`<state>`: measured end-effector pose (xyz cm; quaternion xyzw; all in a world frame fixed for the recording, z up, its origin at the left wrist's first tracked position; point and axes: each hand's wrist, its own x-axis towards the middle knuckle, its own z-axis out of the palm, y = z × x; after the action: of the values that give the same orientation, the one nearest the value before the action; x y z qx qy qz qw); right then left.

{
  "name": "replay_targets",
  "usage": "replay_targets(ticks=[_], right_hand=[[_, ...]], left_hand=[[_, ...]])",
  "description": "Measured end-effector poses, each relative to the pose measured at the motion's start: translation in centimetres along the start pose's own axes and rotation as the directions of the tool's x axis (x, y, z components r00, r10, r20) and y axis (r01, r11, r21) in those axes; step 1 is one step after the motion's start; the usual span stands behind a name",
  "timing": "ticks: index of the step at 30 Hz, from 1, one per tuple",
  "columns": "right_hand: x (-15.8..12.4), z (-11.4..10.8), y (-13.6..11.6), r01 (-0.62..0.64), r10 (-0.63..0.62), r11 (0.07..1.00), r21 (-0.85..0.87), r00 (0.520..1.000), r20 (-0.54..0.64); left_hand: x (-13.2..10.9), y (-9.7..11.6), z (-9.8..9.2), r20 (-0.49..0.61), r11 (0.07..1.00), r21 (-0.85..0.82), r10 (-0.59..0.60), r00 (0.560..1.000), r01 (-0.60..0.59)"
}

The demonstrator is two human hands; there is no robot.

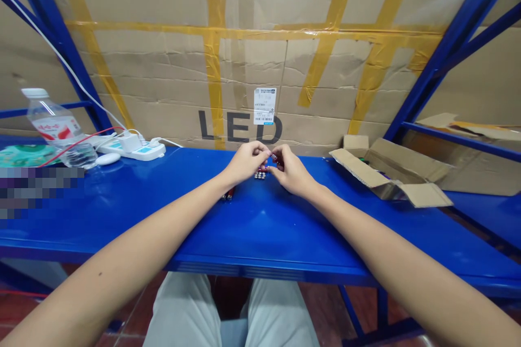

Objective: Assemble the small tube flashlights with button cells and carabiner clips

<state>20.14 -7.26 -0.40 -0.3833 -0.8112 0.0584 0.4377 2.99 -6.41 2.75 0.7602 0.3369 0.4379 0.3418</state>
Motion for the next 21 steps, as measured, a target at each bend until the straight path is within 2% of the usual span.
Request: replay_targets(ticks=[4,7,9,16,21], right_hand=[[0.0,-0.4,-0.1,0.109,-0.118,0.992,-0.069,0.981,-0.152],[0.2,-0.9,-0.1,0.184,-0.196,0.979,-0.089,0.969,-0.150],[0.3,-1.1,-0.2,0.190,-0.200,0.978,-0.087,0.973,-0.118],[0.5,-1.3,-0.5,0.027,-0.027,1.000,-0.011,1.000,0.012],[0.5,-1.0,0.2,-0.075,0.080,0.989,0.125,0.996,-0.037]], left_hand=[[-0.1,0.7,0.0,0.017,1.000,-0.025,0.007,1.000,-0.006],[0.1,0.2,-0.2,0.034,0.999,0.003,0.047,0.998,-0.047],[0.1,-0.2,-0.3,0.043,0.995,0.051,0.081,0.996,-0.083],[0.0,-0.8,-0.4,0.039,0.949,0.228,0.216,0.976,-0.219],[0.1,-1.0,-0.5,0.066,0.955,0.201,0.208,0.976,-0.218]])
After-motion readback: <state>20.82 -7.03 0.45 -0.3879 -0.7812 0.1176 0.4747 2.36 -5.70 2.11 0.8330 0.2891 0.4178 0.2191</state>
